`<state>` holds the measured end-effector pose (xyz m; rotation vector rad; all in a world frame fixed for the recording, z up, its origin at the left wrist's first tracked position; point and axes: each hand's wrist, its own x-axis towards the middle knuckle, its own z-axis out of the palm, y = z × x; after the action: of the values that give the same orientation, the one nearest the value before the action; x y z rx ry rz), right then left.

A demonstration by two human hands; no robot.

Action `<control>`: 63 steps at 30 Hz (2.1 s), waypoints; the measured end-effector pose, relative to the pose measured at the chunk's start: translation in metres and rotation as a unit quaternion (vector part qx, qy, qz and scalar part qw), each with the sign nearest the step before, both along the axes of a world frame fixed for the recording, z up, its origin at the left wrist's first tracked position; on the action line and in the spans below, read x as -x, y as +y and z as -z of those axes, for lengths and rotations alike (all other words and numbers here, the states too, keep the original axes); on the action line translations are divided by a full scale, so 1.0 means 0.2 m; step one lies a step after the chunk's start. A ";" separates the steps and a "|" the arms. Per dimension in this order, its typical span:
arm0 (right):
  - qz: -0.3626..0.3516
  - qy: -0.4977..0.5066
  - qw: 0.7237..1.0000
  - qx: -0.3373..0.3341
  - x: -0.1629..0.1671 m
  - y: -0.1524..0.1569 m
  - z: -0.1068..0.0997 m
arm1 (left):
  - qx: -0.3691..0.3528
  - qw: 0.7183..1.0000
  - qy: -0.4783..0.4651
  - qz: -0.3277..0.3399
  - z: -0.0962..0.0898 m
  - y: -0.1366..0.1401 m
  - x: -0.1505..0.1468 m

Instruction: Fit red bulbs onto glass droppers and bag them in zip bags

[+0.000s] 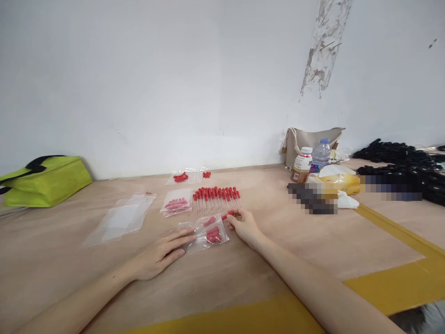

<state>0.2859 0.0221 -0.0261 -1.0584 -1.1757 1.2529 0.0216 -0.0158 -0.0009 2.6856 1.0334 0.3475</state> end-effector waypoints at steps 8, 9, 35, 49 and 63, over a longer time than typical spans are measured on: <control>-0.008 -0.156 0.987 -0.028 0.01 0.02 0.03 | 0.009 1.000 -0.001 0.003 -0.01 0.00 0.00; -0.002 -0.180 0.983 -0.043 0.02 0.03 0.04 | 0.010 1.000 0.000 0.004 -0.01 0.00 0.00; -0.130 -0.263 0.955 0.040 -0.02 -0.03 -0.04 | -0.028 0.989 -0.123 -0.073 0.03 0.03 0.00; -0.251 0.171 0.946 0.114 0.02 -0.12 -0.12 | 0.337 0.849 -0.274 -0.300 -0.05 0.03 -0.03; -0.365 0.048 0.920 0.134 0.09 -0.18 -0.05 | 0.499 0.694 -0.458 -0.244 -0.08 -0.02 -0.02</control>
<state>0.2673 -0.0139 -0.0154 -0.7429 -1.4064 2.0711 0.0266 -0.0189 0.0155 0.9833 1.0646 0.8027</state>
